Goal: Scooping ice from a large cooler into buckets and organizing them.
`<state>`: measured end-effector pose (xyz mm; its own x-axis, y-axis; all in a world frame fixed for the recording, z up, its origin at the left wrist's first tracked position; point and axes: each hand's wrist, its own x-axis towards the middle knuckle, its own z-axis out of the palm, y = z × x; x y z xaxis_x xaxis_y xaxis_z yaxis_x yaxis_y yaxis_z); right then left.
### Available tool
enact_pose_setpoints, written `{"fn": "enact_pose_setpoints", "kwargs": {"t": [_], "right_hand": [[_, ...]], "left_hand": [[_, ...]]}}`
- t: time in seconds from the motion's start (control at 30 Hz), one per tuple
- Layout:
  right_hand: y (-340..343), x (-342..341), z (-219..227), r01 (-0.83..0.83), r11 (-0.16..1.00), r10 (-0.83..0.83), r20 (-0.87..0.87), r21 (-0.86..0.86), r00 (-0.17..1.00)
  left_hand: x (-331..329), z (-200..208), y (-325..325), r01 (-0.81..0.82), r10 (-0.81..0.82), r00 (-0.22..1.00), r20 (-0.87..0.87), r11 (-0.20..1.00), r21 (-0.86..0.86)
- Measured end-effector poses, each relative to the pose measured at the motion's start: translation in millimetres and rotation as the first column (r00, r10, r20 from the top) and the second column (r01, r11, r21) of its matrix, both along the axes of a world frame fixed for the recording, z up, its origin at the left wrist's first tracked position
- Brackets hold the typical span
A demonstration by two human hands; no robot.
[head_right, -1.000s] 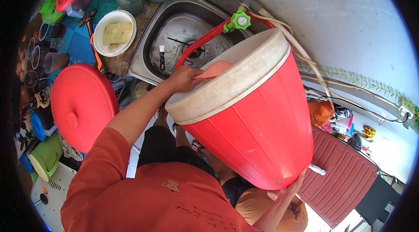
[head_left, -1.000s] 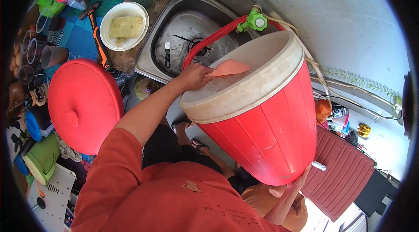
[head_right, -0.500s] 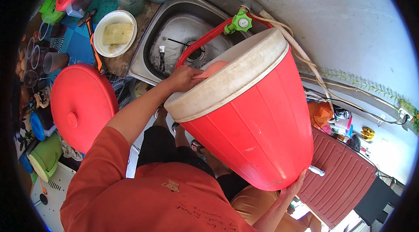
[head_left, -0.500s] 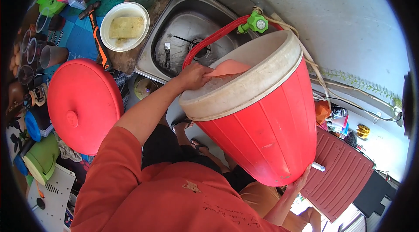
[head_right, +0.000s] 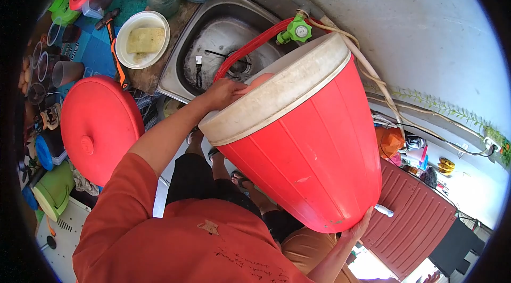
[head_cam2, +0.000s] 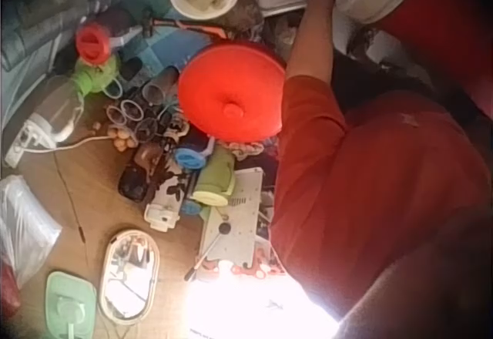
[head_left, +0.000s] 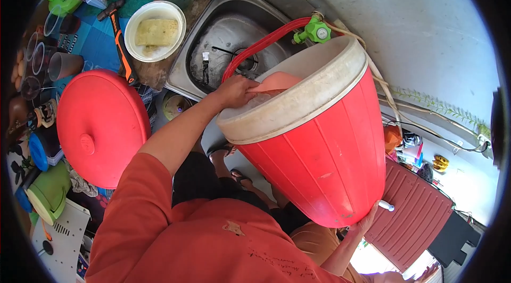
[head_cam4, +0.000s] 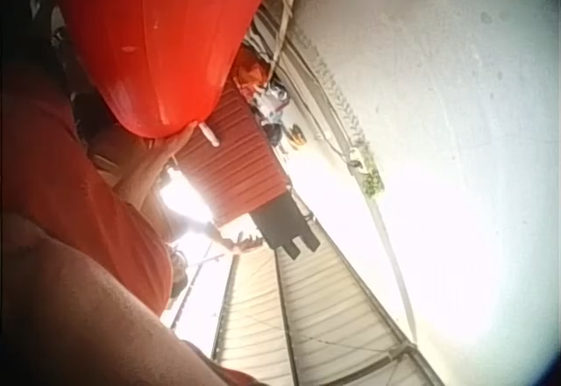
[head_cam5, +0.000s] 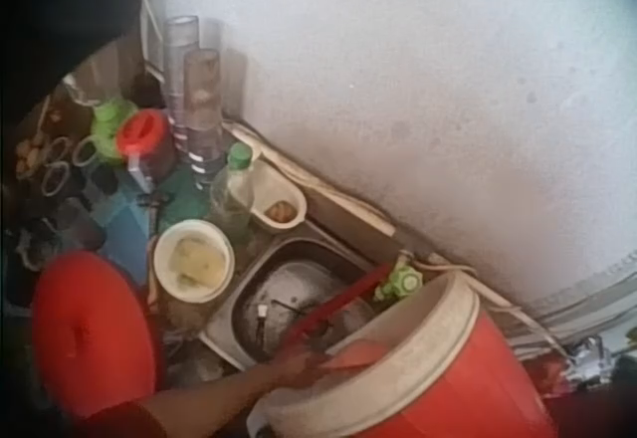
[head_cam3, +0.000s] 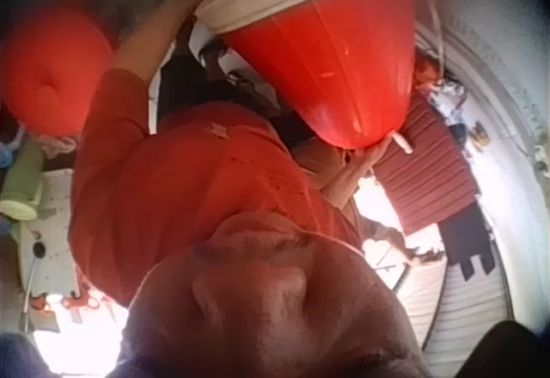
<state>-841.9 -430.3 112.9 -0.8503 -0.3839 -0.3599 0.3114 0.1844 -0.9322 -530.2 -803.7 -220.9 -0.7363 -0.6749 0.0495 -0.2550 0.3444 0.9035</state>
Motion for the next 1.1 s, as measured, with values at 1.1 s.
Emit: {"fn": "enact_pose_setpoints", "kwargs": {"t": [1.1], "right_hand": [[1.7,-3.0,2.3,-0.034,0.999,0.034,0.031,0.015,0.999]], "left_hand": [[2.0,-3.4,-3.9,0.046,-0.047,0.998,0.037,0.999,0.027]]}}
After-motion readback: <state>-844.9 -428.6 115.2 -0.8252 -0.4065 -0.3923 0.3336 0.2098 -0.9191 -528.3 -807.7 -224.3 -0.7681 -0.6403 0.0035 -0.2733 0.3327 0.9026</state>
